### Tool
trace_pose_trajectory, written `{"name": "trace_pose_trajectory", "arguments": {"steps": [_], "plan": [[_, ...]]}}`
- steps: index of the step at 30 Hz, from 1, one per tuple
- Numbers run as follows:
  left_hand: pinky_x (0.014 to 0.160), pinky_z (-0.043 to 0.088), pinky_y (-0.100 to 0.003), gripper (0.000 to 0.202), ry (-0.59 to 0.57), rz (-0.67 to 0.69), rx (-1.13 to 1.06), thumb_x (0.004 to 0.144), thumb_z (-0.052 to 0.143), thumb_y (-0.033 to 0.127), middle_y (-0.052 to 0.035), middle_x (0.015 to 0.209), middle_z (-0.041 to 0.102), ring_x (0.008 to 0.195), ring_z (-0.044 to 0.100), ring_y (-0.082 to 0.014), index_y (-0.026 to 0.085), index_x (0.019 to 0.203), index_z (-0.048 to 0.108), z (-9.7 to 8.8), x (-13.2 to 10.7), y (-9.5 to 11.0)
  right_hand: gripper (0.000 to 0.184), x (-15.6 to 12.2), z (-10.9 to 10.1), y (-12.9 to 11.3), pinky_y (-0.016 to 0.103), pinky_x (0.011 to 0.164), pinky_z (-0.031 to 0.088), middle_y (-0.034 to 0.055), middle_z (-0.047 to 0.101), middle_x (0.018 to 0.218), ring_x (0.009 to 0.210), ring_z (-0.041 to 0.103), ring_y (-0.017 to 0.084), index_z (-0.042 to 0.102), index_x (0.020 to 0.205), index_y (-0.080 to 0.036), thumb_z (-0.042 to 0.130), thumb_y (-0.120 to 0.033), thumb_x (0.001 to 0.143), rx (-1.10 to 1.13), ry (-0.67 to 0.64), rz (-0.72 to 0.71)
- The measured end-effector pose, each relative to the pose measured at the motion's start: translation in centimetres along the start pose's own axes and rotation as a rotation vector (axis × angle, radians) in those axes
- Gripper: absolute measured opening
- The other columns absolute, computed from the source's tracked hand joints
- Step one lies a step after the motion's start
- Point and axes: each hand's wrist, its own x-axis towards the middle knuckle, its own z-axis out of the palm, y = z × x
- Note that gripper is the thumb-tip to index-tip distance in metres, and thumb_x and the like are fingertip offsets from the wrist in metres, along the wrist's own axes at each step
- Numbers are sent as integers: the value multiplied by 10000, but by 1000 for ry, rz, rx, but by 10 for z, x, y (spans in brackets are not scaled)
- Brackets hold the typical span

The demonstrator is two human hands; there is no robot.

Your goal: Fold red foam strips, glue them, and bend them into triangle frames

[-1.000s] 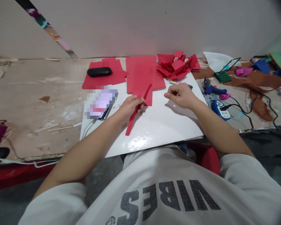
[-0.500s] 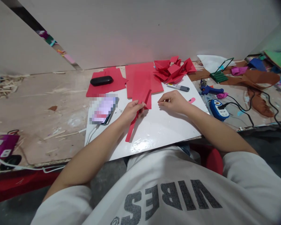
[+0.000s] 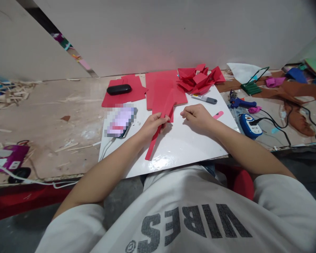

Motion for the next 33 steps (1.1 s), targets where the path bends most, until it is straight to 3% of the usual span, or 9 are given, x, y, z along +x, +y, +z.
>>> {"name": "trace_pose_trajectory", "arguments": {"steps": [5,9,11,14,17,21,25,29,33], "plan": [[463,387,-232,249,-23,29,-81,1068,701,355,2,662,624,462,502,-85,166,913,748,1,0,-2,570,0,-3,-2,397,693,292,17,473,640,647,429,202,358,694,-244,490,-524,1172,-95,-9,-1],[466,408,-219,293,0,12,-87,1056,758,406,10,640,612,468,515,-86,166,889,745,3,-2,0,137,-2,1,-3,412,802,451,73,722,986,872,614,261,576,936,-258,573,-307,1064,-30,91,-104],[462,410,-216,329,8,0,-89,1032,788,440,6,639,615,473,527,-88,169,853,731,4,-3,2,20,-4,4,-6,419,854,497,91,755,1085,946,654,270,621,1001,-255,640,-256,995,15,98,-129],[443,397,-223,412,2,2,-71,1000,802,525,-2,640,618,458,528,-90,172,807,713,6,-7,3,125,-6,11,-12,414,837,512,64,753,906,861,672,251,682,904,-243,710,-321,998,100,7,-40],[443,397,-224,492,-37,-7,-32,904,874,628,5,631,616,454,530,-91,173,809,712,9,-12,4,202,-7,19,-19,382,762,531,41,724,808,787,677,225,741,930,-230,694,-397,1033,324,-50,87],[452,394,-235,628,-109,-10,47,798,921,768,14,651,628,469,535,-98,184,835,695,13,-18,1,316,-6,27,-28,311,655,507,28,710,773,693,615,162,770,922,-180,873,-473,861,664,-72,189],[490,392,-267,649,-108,111,191,898,786,833,7,662,622,516,534,-122,199,823,672,14,-19,-5,418,-10,31,-39,270,590,481,47,733,722,637,604,131,762,794,-157,1014,-478,705,840,-148,238],[647,446,-299,657,-81,348,400,1023,641,785,-9,657,599,634,541,-141,202,719,635,11,-17,-7,365,-16,35,-48,239,485,401,36,711,665,552,535,101,771,749,-158,1004,-439,725,927,-73,315],[678,458,-315,649,-131,339,443,1038,602,782,-21,689,635,659,567,-158,204,746,645,8,-16,-6,316,-17,32,-51,220,463,393,47,730,670,525,525,83,763,711,-151,995,-365,730,926,-94,340]]}}
